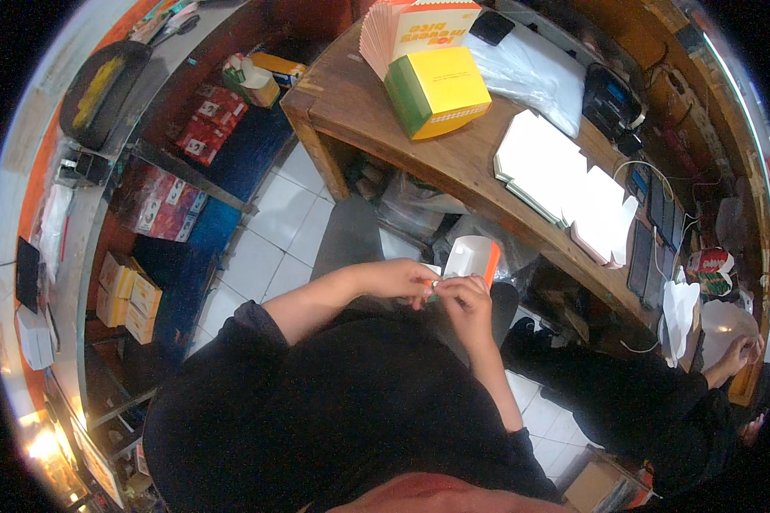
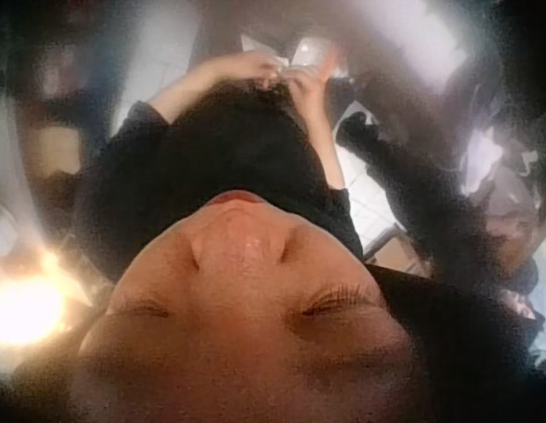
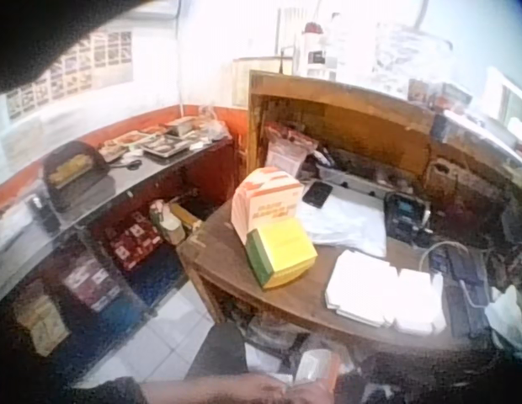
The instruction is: The person repeatedly folds flat cardboard pieces into small rectangular boxes and stacks them on the counter. The person handles the boxes one at a time, folding edges and tucking flaps to form the final shape.
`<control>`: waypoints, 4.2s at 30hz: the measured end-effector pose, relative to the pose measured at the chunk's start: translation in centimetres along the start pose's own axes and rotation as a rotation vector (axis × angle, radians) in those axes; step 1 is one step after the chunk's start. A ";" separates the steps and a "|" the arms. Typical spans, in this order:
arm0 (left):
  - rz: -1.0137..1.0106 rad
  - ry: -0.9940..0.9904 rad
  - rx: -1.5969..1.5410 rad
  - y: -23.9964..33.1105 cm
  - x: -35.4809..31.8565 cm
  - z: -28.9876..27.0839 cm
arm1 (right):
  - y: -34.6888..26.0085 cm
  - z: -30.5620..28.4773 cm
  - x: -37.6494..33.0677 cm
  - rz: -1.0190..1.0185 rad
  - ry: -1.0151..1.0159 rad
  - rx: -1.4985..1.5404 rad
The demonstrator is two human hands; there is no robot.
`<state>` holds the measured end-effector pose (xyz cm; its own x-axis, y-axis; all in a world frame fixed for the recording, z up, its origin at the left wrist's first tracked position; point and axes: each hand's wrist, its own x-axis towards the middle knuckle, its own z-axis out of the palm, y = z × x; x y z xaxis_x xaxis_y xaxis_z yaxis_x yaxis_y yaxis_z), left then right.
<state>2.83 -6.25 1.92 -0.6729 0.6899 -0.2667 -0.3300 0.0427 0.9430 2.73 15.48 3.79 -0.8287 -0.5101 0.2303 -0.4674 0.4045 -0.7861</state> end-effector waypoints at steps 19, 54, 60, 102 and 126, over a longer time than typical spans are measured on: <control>-0.121 0.009 0.239 0.3 -0.2 0.1 | 0.4 0.6 -0.2 0.193 -0.064 0.091; 0.628 1.035 0.152 10.8 2.5 -0.8 | -6.2 -4.6 10.5 0.371 0.221 0.336; 0.606 1.078 0.153 10.0 3.3 -0.7 | -6.5 -3.8 9.9 0.321 0.339 0.208; 0.822 1.162 0.069 9.7 -3.4 -5.9 | -10.8 -2.1 25.8 -0.095 0.539 -0.582; 0.581 1.133 0.077 7.4 -4.0 -5.7 | 2.1 -15.7 16.4 0.177 -0.292 -0.781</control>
<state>-0.66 -12.84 8.84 -0.9033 -0.3775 0.2037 0.2155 0.0113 0.9764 -16.66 19.89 14.93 -0.8472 -0.5219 -0.0999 -0.5056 0.8496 -0.1504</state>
